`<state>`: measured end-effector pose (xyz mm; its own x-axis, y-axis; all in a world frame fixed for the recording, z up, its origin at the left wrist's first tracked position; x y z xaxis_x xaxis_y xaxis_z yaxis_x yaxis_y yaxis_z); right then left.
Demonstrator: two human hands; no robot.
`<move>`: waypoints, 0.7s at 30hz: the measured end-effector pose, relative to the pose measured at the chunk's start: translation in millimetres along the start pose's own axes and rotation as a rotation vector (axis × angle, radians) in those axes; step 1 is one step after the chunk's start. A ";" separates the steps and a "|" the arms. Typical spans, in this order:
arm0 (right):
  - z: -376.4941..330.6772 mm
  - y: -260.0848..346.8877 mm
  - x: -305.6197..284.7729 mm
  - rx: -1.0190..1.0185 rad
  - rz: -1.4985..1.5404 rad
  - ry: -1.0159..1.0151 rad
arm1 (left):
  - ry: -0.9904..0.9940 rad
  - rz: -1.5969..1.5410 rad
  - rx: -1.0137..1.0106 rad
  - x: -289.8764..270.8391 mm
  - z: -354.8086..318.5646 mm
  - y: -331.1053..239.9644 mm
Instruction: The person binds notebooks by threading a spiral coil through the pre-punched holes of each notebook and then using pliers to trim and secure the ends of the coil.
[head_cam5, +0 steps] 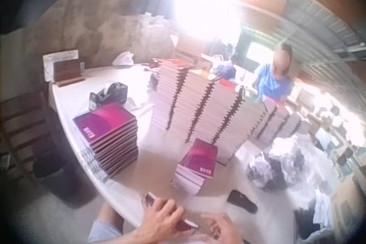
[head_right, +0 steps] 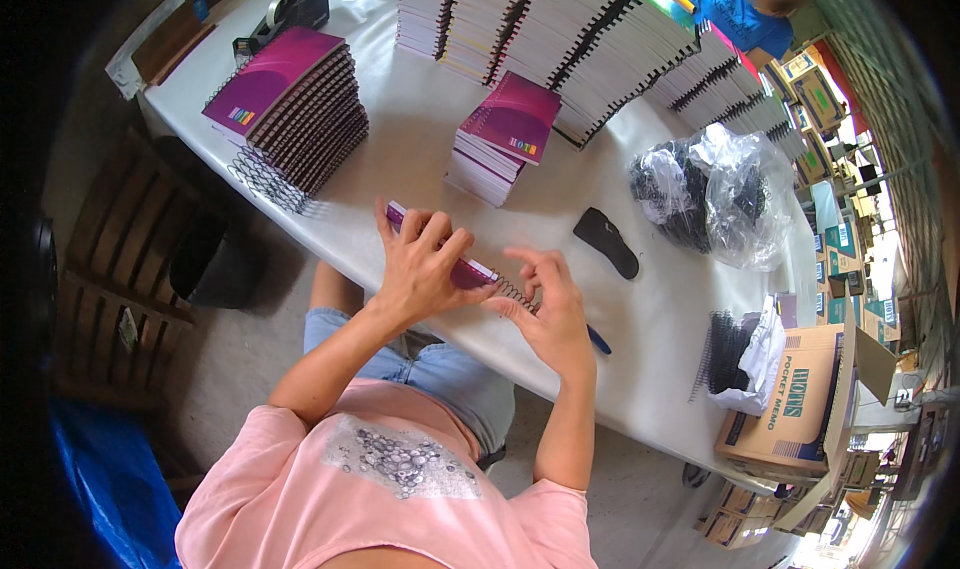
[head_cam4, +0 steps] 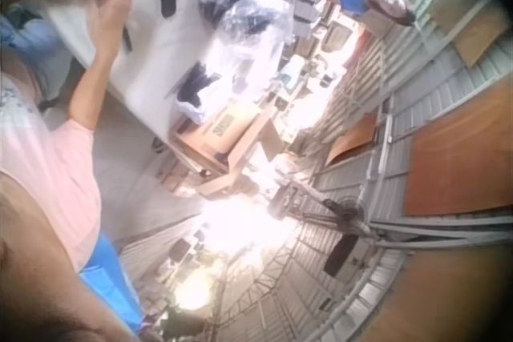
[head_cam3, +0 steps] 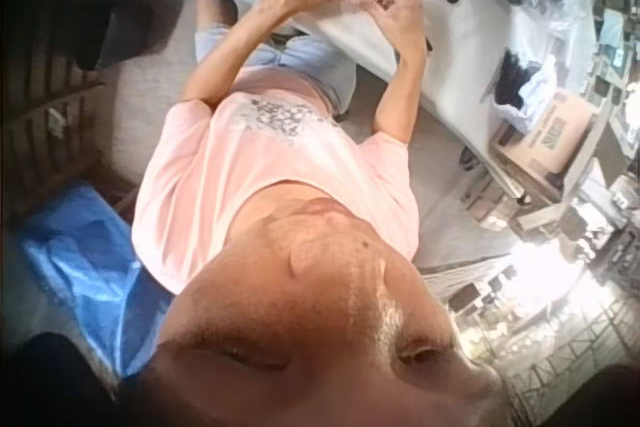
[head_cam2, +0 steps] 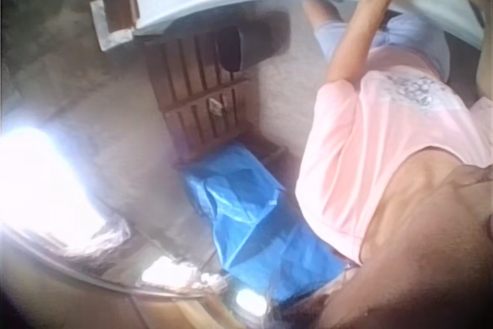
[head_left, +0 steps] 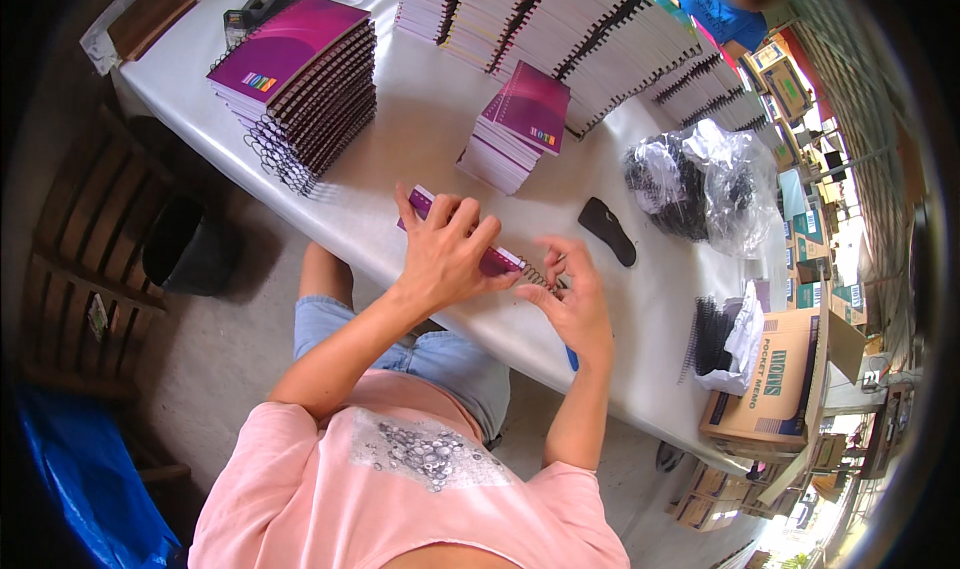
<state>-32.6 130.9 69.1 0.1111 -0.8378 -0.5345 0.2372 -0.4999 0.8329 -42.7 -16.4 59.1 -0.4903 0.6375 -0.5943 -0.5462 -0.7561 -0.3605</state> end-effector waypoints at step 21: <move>12.8 -29.6 8.8 -0.111 0.807 0.251 | 0.104 -0.271 0.018 -6.5 -1.3 18.1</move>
<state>-50.9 135.5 41.6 0.4942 -0.8483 0.1902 0.0852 0.2650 0.9605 -48.5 -34.5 55.4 -0.2532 0.7965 -0.5490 -0.6604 -0.5571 -0.5035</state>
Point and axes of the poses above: each hand's wrist, its own z-axis towards the middle knuckle, its own x-axis out of the palm, y = z × x, the point moved 8 cm from there along z, towards the middle knuckle, and after that the axes turned 4 degrees about -z, right-handed, at the moved point
